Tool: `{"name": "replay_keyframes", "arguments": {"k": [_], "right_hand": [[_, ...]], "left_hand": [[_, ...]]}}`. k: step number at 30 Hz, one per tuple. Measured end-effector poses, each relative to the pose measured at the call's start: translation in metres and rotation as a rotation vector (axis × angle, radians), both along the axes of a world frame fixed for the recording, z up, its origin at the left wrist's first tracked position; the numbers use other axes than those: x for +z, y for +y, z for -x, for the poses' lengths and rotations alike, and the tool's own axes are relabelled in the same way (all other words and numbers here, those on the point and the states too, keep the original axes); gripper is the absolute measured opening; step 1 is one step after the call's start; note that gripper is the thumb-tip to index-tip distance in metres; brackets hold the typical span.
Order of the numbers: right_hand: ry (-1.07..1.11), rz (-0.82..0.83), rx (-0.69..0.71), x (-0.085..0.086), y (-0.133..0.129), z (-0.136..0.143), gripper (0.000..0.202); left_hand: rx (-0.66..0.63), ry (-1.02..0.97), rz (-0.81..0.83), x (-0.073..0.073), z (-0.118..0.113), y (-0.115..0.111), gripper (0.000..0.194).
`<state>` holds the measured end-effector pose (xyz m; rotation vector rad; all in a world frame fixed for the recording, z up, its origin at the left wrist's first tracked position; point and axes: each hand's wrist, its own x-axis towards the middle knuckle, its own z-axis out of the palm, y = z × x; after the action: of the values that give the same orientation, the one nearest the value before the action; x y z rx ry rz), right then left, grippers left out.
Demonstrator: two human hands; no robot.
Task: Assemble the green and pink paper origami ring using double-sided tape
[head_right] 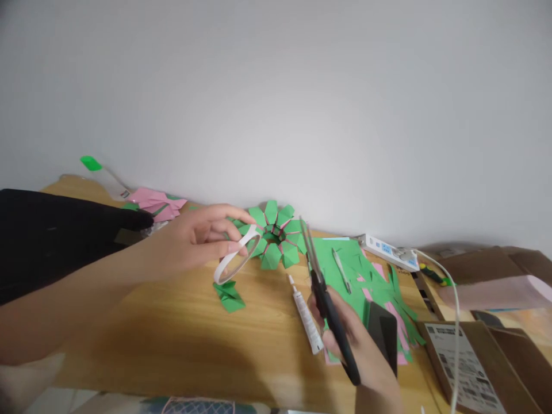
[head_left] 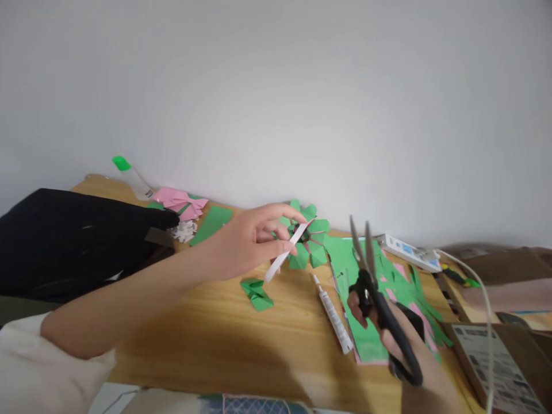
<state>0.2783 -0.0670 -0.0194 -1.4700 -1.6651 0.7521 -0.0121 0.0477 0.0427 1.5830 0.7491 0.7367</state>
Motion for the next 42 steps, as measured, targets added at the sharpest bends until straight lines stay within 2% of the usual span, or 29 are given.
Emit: {"name": "replay_keyframes", "arguments": {"k": [4,10,17,23,29,33,35,39,42], "right_hand": [[-0.195,0.065,0.075,0.017,-0.005,-0.01,0.043],[-0.287,0.087,0.176,0.04,0.009,0.008,0.014],[-0.411,0.21,0.242,0.046,0.016,0.006,0.021],[-0.564,0.179,0.259,0.05,0.017,-0.002,0.031],[-0.689,0.14,0.148,0.05,0.013,0.001,0.034],[-0.744,0.143,-0.071,0.042,0.014,0.001,0.044],[-0.772,0.169,-0.239,0.032,0.016,-0.005,0.048],[-0.922,0.371,-0.598,-0.006,0.017,-0.018,0.04],[-0.95,0.505,-0.699,-0.044,0.015,-0.018,0.029]], "left_hand": [[0.028,0.049,-0.024,0.001,0.0,0.001,0.032],[-0.006,0.057,-0.035,0.001,-0.004,-0.002,0.032],[0.005,0.062,-0.127,0.001,-0.004,-0.001,0.031],[-0.018,0.071,-0.084,-0.001,-0.002,-0.001,0.029],[-0.044,0.041,-0.06,-0.001,-0.004,-0.001,0.015],[-0.071,-0.022,-0.084,-0.004,0.001,-0.007,0.012],[-0.016,0.068,-0.132,-0.012,0.011,-0.013,0.018],[0.205,0.555,-0.313,-0.042,0.044,-0.026,0.033],[0.306,0.947,-0.313,-0.07,0.07,-0.034,0.041]]}}
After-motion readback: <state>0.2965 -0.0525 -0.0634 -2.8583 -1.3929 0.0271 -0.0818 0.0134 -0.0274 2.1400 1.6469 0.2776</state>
